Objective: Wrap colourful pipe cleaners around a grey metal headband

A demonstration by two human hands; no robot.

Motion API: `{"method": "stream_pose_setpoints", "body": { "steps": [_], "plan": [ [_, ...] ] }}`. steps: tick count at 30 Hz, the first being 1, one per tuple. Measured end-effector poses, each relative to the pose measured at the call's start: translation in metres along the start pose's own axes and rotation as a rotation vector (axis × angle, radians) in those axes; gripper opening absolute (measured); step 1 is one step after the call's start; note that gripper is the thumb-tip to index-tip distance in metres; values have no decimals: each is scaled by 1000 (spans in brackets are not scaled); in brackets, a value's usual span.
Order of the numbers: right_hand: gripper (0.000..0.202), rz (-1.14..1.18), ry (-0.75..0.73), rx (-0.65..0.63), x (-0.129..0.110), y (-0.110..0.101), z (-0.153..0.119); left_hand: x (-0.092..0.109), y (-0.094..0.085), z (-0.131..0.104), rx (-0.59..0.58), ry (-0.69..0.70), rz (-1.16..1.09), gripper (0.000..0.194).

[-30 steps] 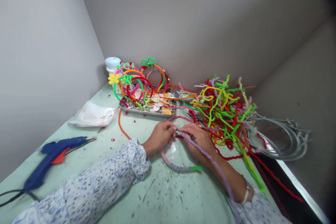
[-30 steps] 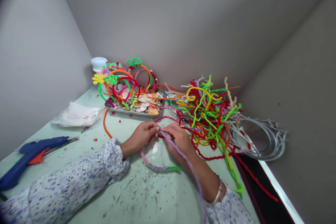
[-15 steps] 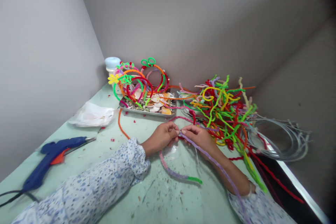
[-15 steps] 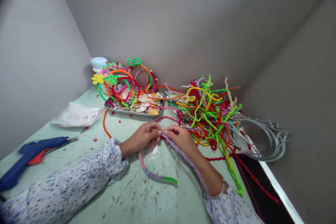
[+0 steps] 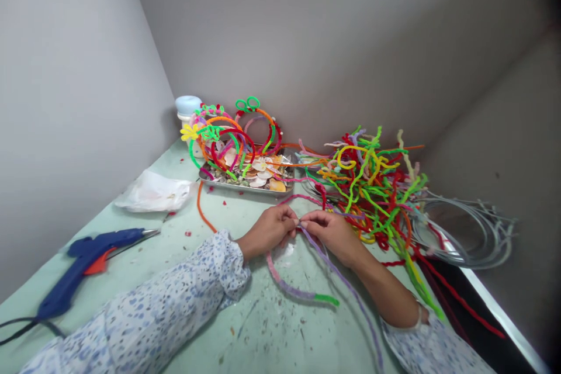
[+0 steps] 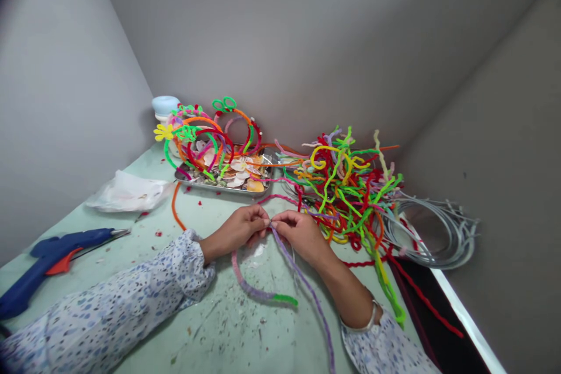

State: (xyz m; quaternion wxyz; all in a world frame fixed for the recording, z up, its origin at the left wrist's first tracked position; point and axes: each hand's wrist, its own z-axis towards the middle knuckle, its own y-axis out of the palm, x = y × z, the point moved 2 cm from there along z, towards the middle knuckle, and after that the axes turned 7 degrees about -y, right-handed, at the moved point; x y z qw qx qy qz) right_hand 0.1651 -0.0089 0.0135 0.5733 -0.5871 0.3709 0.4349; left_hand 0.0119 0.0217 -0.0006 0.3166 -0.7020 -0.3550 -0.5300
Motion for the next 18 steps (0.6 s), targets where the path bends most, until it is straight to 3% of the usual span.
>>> {"method": "stream_pose_setpoints", "body": {
  "steps": [13,18],
  "plan": [
    [17,-239,-225,56,2,3,-2,0,-1,1,-24,-19,-23,15],
    [21,-169,-184,6,5,-1,-1,2,-1,2,-51,-78,-39,17]
  ]
}}
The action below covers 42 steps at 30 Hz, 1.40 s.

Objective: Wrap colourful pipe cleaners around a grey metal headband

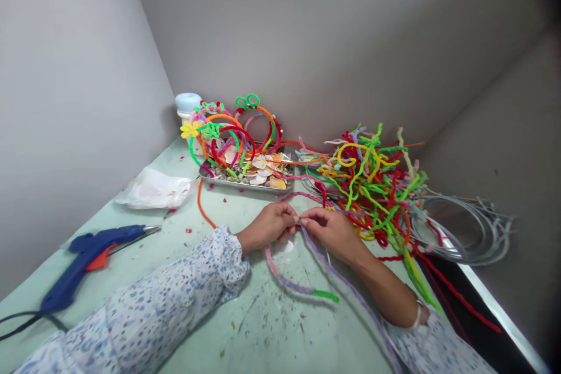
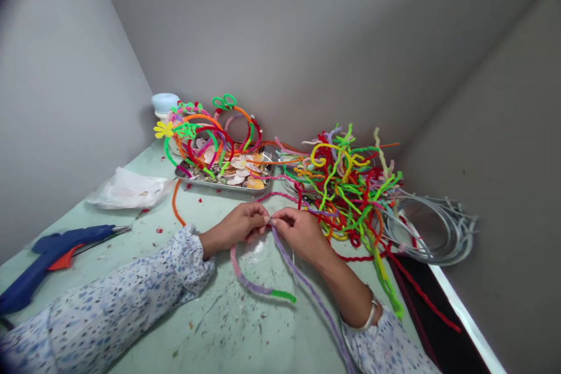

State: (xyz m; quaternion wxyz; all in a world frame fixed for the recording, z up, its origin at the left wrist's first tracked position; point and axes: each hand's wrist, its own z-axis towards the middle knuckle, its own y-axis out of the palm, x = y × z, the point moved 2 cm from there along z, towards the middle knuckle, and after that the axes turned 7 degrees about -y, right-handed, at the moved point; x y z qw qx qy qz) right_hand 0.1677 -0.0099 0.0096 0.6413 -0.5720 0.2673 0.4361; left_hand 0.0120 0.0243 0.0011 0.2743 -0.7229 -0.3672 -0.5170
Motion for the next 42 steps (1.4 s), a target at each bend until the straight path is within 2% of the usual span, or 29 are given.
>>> {"method": "stream_pose_setpoints", "body": {
  "steps": [3,6,17,20,25,27,31,37,42],
  "plan": [
    [24,24,31,-35,1,-2,0,1,-1,0,-28,-33,-28,16],
    [21,-58,10,-49,-1,-3,0,0,-2,1,-41,-29,-34,15],
    [16,-530,-237,-51,-18,-1,-4,-2,-1,0,-49,13,-39,14],
    [17,-401,-180,-33,-18,-4,-4,1,1,-1,-47,-5,-71,14],
    [32,265,157,30,2,-11,2,5,2,-1,-47,-24,-195,19],
    [32,383,166,75,8,-10,4,5,1,0,-15,3,-248,21],
    [34,352,87,160,11,-5,5,1,0,3,37,73,-296,21],
    [27,162,51,309,9,-3,1,4,5,-1,75,174,-184,24],
    [23,81,-17,304,1,-2,-2,5,6,-5,188,225,-30,24]
  ]
}}
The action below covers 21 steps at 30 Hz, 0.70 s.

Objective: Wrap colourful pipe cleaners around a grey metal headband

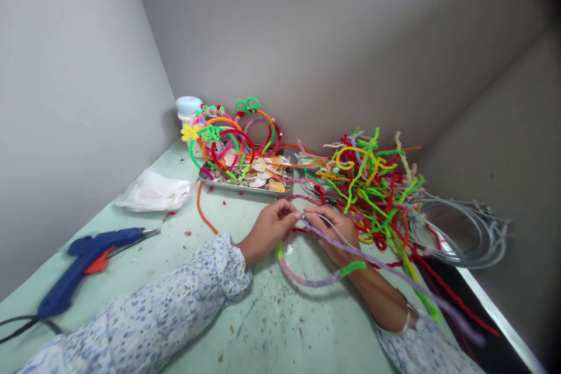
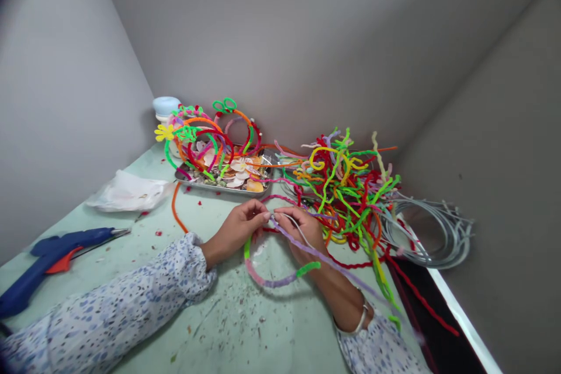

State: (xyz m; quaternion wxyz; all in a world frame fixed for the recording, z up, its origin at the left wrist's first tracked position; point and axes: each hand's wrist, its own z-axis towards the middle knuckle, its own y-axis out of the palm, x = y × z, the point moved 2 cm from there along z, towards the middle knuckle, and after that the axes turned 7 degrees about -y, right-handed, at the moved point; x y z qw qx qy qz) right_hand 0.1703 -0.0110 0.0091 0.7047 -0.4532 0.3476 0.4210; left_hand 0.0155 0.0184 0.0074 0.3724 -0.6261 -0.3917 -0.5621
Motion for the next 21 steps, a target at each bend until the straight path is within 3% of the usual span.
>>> {"method": "stream_pose_setpoints", "body": {
  "steps": [4,13,17,21],
  "plan": [
    [24,-6,-9,-30,-4,0,-2,-1,0,-1,36,21,132,22],
    [23,-19,-64,-1,-3,3,-5,11,-2,-9,169,283,621,14],
    [21,5,-78,-34,-5,6,-4,10,-2,-11,176,280,633,15],
    [21,117,-17,-136,-5,9,-4,3,-3,-7,113,192,455,16]
  ]
}}
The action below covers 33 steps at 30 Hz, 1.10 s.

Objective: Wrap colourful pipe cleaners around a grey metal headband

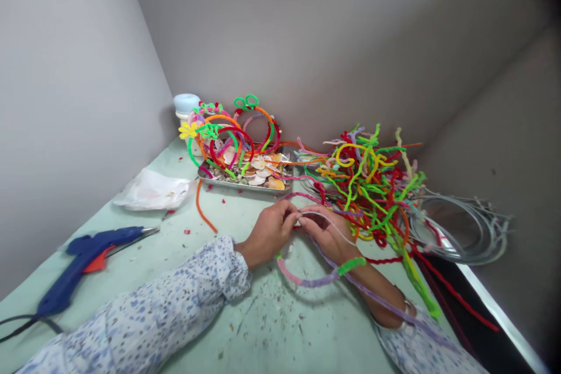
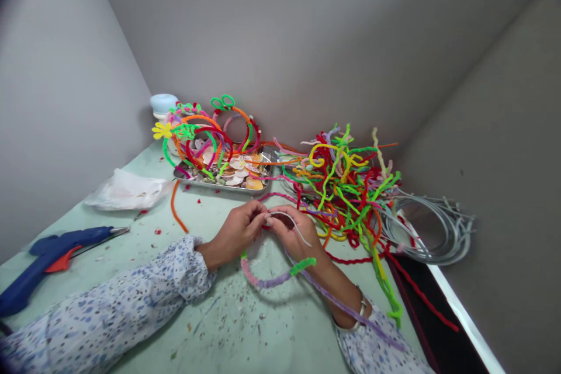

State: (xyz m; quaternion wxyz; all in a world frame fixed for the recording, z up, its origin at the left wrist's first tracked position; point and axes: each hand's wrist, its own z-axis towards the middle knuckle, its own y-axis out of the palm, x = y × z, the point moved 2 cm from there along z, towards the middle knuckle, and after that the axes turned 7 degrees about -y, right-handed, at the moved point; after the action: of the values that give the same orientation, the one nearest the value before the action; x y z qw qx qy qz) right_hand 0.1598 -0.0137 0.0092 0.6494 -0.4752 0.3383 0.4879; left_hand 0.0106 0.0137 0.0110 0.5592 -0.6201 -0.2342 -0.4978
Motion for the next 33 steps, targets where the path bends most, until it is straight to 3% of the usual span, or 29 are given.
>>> {"method": "stream_pose_setpoints", "body": {
  "steps": [6,12,18,24,33],
  "plan": [
    [23,80,75,39,-2,0,0,-7,6,2,-169,-118,-371,23],
    [23,74,90,71,4,-2,1,-6,5,1,-144,-119,-368,21],
    [21,-61,-58,-21,-1,-3,1,-7,5,1,-139,-181,-396,17],
    [17,-158,-113,-13,-2,-3,1,-10,6,1,-147,-189,-394,18],
    [14,-393,-333,-58,1,-9,1,-5,5,4,-228,-269,-483,16]
  ]
}}
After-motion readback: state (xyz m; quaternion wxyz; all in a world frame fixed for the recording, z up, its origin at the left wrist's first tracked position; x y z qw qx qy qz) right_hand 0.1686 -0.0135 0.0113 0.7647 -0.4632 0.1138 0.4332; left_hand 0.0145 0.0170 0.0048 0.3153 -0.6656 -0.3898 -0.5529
